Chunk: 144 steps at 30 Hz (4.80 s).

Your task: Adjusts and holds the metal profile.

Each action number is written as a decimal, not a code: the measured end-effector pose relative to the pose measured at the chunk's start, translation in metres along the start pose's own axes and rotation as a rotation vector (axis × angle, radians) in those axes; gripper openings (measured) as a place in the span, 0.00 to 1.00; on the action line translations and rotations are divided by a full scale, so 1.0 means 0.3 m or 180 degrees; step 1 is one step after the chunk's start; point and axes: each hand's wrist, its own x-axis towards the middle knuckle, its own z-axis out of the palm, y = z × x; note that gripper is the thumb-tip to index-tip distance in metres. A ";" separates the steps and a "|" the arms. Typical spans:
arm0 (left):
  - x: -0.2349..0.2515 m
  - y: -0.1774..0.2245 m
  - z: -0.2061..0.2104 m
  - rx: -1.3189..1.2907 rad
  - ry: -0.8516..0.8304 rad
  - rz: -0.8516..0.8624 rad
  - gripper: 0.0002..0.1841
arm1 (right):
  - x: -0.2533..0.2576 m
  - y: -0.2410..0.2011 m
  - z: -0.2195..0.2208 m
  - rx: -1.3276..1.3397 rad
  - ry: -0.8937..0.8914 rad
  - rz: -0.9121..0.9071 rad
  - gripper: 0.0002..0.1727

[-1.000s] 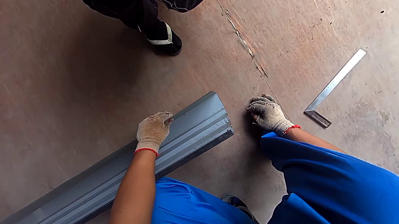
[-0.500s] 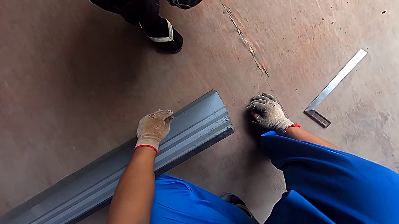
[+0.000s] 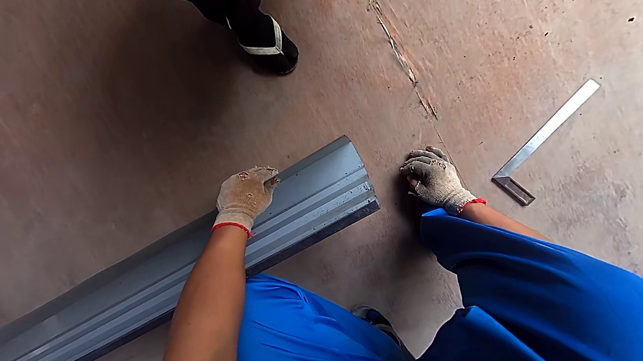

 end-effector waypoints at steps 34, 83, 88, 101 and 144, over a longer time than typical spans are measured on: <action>-0.001 0.007 -0.002 0.0007 -0.0066 -0.0043 0.14 | -0.009 0.002 -0.001 -0.0011 -0.0029 -0.0007 0.19; -0.003 0.002 0.007 0.0013 -0.0014 0.0007 0.14 | -0.007 -0.001 -0.004 0.0021 -0.0025 0.0016 0.18; -0.001 0.000 0.010 -0.0015 0.0019 0.0027 0.13 | -0.004 0.000 -0.001 0.0029 -0.0009 0.0001 0.18; -0.006 0.007 0.003 0.0011 -0.0017 0.0005 0.13 | -0.005 0.004 -0.003 0.0002 -0.0030 -0.0023 0.18; -0.005 0.007 -0.001 -0.0007 -0.0039 -0.0027 0.13 | 0.002 -0.002 -0.007 0.0029 0.0017 0.0004 0.17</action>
